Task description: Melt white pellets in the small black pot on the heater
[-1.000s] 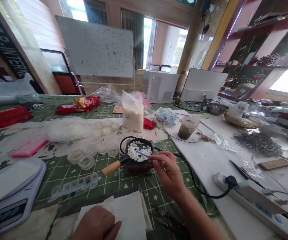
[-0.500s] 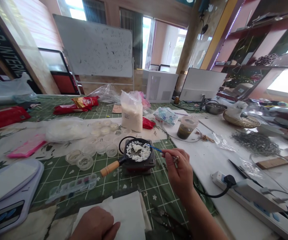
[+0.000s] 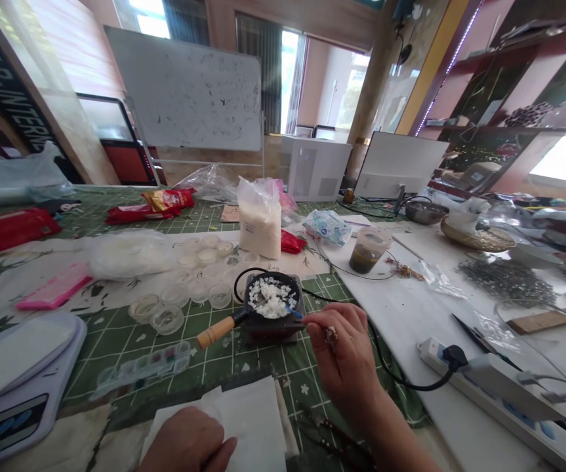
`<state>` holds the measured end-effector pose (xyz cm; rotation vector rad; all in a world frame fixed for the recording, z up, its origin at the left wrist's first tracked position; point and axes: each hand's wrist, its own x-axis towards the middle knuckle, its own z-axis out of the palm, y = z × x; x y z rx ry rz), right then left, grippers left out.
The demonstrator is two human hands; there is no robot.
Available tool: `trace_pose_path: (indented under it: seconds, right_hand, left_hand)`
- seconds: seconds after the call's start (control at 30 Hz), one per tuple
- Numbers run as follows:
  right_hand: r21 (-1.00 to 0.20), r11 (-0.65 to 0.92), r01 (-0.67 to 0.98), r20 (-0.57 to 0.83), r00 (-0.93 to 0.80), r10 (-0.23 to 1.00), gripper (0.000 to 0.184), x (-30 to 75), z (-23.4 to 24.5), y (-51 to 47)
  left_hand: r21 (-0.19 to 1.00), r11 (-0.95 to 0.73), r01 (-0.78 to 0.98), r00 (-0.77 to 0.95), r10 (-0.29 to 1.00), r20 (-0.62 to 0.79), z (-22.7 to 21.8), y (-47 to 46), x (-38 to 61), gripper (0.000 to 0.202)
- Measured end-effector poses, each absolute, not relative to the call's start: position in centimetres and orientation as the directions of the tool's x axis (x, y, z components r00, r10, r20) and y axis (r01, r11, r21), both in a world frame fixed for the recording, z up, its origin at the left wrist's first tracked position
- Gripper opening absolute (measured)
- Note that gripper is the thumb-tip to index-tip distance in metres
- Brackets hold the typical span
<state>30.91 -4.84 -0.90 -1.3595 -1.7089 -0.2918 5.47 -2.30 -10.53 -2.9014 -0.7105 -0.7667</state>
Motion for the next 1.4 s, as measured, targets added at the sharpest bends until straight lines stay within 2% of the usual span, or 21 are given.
trace_pose_path:
  seconds: [0.27,0.47,0.57,0.7,0.83,0.9,1.07,1.27,1.4]
  right_hand:
    - [-0.593,0.404,0.696,0.649,0.116,0.752,0.019,31.5,-1.8,-4.4]
    - [-0.661,0.302,0.687,0.639,0.304,0.707,0.017,32.0,-2.7,-3.4]
    - [-0.676,0.287,0.679,0.594,0.271,0.758,0.018,32.0,-2.9,-3.1]
    - [-0.745,0.358,0.563,0.577,0.273,0.77,0.018,31.8,-2.8,-3.3]
    - [-0.742,0.431,0.514,0.609,0.247,0.754,0.019,31.7,-2.5,-3.5]
    - [-0.744,0.392,0.542,0.585,0.244,0.773,0.018,31.7,-2.5,-3.4]
    - [-0.766,0.265,0.585,0.558,0.401,0.727,0.019,31.9,-3.2,-2.6]
    - [-0.748,0.297,0.594,0.518,0.243,0.82,0.021,31.9,-3.8,-2.3]
    - [-0.75,0.336,0.57,0.582,0.326,0.745,0.019,31.8,-3.4,-2.9]
  left_hand:
    - [0.067,-0.888,0.455,0.782,0.434,0.447,-10.6,-2.3,5.4,0.035]
    - [0.09,-0.887,0.454,0.777,0.443,0.447,-10.7,-2.3,5.2,0.033]
    - [0.099,-0.887,0.451,0.776,0.445,0.447,-10.8,-2.3,5.3,0.032]
    - [0.112,-0.878,0.465,0.773,0.465,0.432,-10.8,-2.4,5.4,0.033]
    - [0.115,-0.88,0.461,0.774,0.462,0.433,-10.7,-2.5,5.4,0.034]
    - [0.117,-0.883,0.455,0.773,0.457,0.439,-10.7,-2.5,5.4,0.034]
    - [0.116,-0.89,0.44,0.785,0.444,0.433,-10.5,-2.4,5.4,0.035]
    - [0.111,-0.884,0.454,0.766,0.451,0.457,-10.3,-2.3,5.4,0.036]
    - [0.106,-0.883,0.457,0.77,0.452,0.45,-10.3,-2.4,5.3,0.035]
